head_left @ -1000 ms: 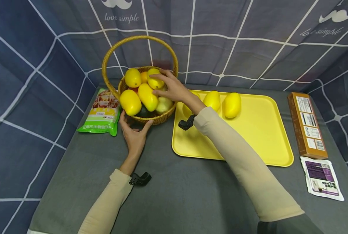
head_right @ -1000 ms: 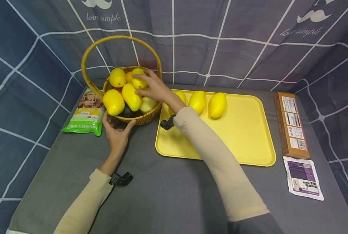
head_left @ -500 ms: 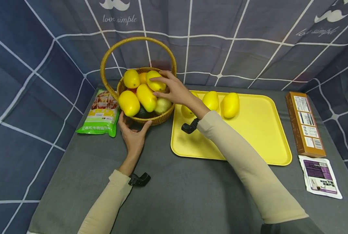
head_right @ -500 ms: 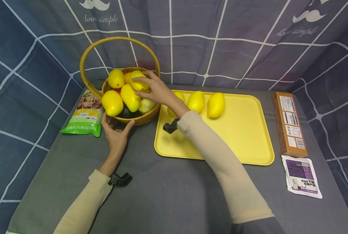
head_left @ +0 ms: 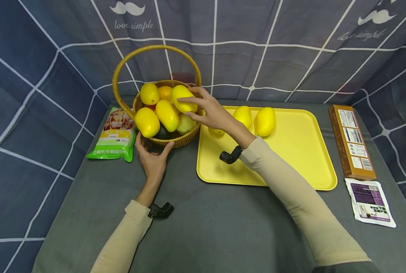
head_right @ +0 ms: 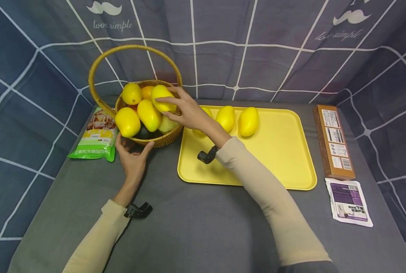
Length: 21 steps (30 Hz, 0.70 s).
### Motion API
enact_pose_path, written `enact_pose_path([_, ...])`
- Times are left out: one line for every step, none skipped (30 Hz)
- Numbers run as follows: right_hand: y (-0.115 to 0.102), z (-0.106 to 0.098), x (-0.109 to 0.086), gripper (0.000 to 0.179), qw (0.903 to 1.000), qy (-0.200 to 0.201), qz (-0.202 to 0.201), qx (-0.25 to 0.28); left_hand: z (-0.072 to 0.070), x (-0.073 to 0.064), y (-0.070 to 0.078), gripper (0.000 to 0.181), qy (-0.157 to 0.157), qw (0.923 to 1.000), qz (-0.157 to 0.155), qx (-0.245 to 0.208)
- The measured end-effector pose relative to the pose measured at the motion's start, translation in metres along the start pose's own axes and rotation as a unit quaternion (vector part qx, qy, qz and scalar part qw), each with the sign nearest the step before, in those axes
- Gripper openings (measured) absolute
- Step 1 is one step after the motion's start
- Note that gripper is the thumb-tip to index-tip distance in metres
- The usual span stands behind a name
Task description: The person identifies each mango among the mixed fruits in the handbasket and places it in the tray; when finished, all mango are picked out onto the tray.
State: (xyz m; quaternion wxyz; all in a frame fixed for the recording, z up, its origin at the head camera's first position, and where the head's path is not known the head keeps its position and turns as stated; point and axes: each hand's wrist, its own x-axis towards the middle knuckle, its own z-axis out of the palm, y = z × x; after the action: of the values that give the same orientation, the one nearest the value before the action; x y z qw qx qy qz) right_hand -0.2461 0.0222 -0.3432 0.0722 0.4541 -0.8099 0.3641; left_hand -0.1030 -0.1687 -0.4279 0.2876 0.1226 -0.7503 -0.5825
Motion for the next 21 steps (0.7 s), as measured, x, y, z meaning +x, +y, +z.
enact_pose_path([-0.001,-0.001,-0.001,0.038,1.0,0.0,-0.001,0.001,0.0,0.0,-0.001,0.096,0.001,1.0,-0.001,0.003])
enact_pose_path([-0.002,-0.002,-0.003,0.038,1.0,-0.001,0.0,0.002,-0.001,0.0,-0.001,0.095,0.001,1.0,-0.003,0.005])
enact_pose_path([-0.003,-0.003,-0.004,0.038,1.0,-0.002,0.0,0.004,-0.001,-0.001,-0.001,0.096,0.002,1.0,-0.003,0.007])
enact_pose_path([-0.004,-0.004,-0.005,0.038,1.0,-0.002,0.001,0.006,-0.002,-0.001,-0.002,0.096,0.003,1.0,-0.003,0.009])
enact_pose_path([-0.005,-0.004,-0.006,0.038,1.0,-0.001,0.002,0.007,-0.002,-0.001,-0.001,0.096,0.003,0.9999,-0.003,0.009])
enact_pose_path([-0.006,-0.005,-0.008,0.038,0.9999,-0.002,0.005,0.009,-0.002,-0.001,-0.001,0.096,0.003,1.0,-0.003,0.008])
enact_pose_path([-0.007,-0.006,-0.009,0.038,0.9999,-0.002,0.008,0.012,-0.002,-0.001,-0.001,0.096,0.003,1.0,-0.003,0.008])
enact_pose_path([-0.008,-0.006,-0.011,0.038,0.9998,-0.004,0.012,0.017,-0.002,-0.002,-0.001,0.096,0.003,1.0,-0.003,0.006])
enact_pose_path([-0.008,-0.007,-0.012,0.038,0.9996,-0.006,0.015,0.021,-0.002,-0.002,0.0,0.096,0.003,1.0,-0.003,0.004])
enact_pose_path([-0.009,-0.007,-0.014,0.038,0.9995,-0.007,0.017,0.024,-0.002,-0.002,0.0,0.096,0.003,1.0,-0.003,0.004])
enact_pose_path([-0.01,-0.008,-0.015,0.038,0.9995,-0.009,0.019,0.024,-0.002,-0.001,0.0,0.096,0.002,1.0,-0.002,0.002])
enact_pose_path([-0.011,-0.008,-0.017,0.038,0.9994,-0.01,0.021,0.025,-0.002,-0.001,0.0,0.096,0.002,1.0,-0.002,0.001])
enact_pose_path([-0.012,-0.009,-0.02,0.038,0.9994,-0.012,0.022,0.025,-0.002,-0.001,0.0,0.095,0.002,1.0,-0.001,0.002])
enact_pose_path([-0.013,-0.01,-0.022,0.038,0.9993,-0.012,0.023,0.027,-0.001,-0.001,0.0,0.095,0.002,1.0,-0.001,0.002])
enact_pose_path([-0.015,-0.01,-0.025,0.038,0.9992,-0.011,0.025,0.028,-0.001,-0.001,0.0,0.095,0.003,1.0,0.0,0.002])
enact_pose_path([-0.016,-0.011,-0.028,0.038,0.9993,-0.01,0.027,0.026,-0.001,-0.001,0.0,0.094,0.002,1.0,0.001,0.004])
enact_pose_path([-0.018,-0.012,-0.031,0.038,0.9993,-0.008,0.028,0.024,-0.001,-0.001,0.0,0.094,0.003,1.0,0.001,0.005])
enact_pose_path([-0.019,-0.013,-0.034,0.038,0.9992,-0.006,0.031,0.025,-0.001,-0.001,0.0,0.093,0.003,1.0,0.002,0.006])
enact_pose_path([-0.021,-0.014,-0.038,0.038,0.9991,-0.002,0.034,0.026,-0.001,0.0,0.001,0.093,0.003,1.0,0.003,0.007])
enact_pose_path([-0.022,-0.014,-0.042,0.038,0.999,0.001,0.036,0.027,0.0,0.0,0.001,0.093,0.003,1.0,0.004,0.005])
enact_pose_path([-0.024,-0.015,-0.047,0.038,0.9989,0.004,0.04,0.026,0.0,0.0,0.001,0.092,0.003,1.0,0.005,0.005])
